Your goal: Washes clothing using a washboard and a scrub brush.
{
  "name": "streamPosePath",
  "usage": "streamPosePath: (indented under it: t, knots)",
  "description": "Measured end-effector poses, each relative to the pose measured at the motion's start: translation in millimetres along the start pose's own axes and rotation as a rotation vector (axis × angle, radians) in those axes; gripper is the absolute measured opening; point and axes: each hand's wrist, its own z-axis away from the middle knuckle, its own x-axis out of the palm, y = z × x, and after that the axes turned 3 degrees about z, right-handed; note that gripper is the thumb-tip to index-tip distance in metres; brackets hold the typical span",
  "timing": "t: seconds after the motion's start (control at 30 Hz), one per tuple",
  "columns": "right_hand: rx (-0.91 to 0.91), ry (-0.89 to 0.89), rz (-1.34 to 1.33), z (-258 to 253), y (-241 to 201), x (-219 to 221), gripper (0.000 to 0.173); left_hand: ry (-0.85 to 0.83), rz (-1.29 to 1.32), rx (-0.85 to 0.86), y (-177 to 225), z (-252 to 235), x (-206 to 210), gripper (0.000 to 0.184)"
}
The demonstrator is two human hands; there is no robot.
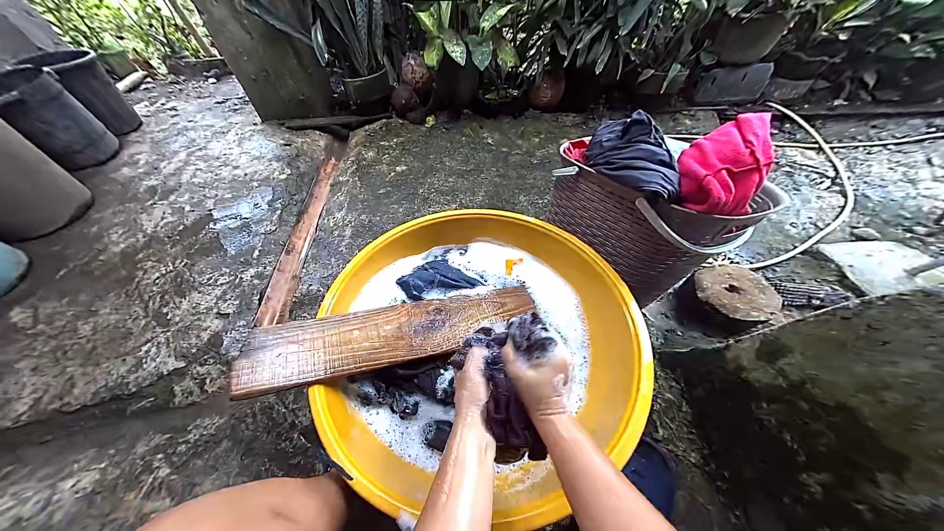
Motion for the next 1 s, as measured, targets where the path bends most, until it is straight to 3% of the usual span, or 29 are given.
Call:
streamPosePath:
  t: [0.13, 0.2, 0.27, 0.43, 0.57, 0.63, 0.7, 0.77, 0.9, 1.0]
  knots:
    - [0.567, -0.136, 0.071, -40, 22, -19, 0.068, -0.087, 0.241, -0.062, 6, 8, 9, 0.033]
    - [0.696, -0.131, 0.074, -52, 30, -34, 0.073, -0.201, 0.319, -0.083, 12, 6, 1, 0.039]
    - [0.744, -0.118, 0.036, -63, 30, -51, 0.072, -0.242, 0.240, -0.125, 12, -5, -15, 0.046]
    - [0.618, -0.199, 0.009, -87, -7, -80, 0.053, -0.149, -0.297, -0.198, -11, -29, -39, 0.053]
    - [0.220, -0.487, -0.157, -83, -48, -86, 0.037, 0.094, -0.058, -0.283, -13, -39, -47, 0.050]
    - [-0.004, -0.803, -0.327, -84, -59, -86, 0.037, 0.093, 0.120, -0.316, -8, -43, -57, 0.063]
    - [-0.062, -1.040, -0.505, -87, -56, -83, 0.035, 0.100, 0.252, -0.319, -9, -45, -67, 0.071]
    - [0.089, -0.999, -0.592, -91, -39, -77, 0.036, 0.221, 0.278, -0.296, -16, -51, -73, 0.069]
    - [0.470, -0.600, -0.341, -94, 16, -43, 0.034, 0.341, 0.080, -0.313, -35, -56, -87, 0.063]
    - [0.676, -0.572, -0.180, -68, 54, -11, 0.034, 0.418, -0.255, -0.128, -38, -56, -82, 0.048]
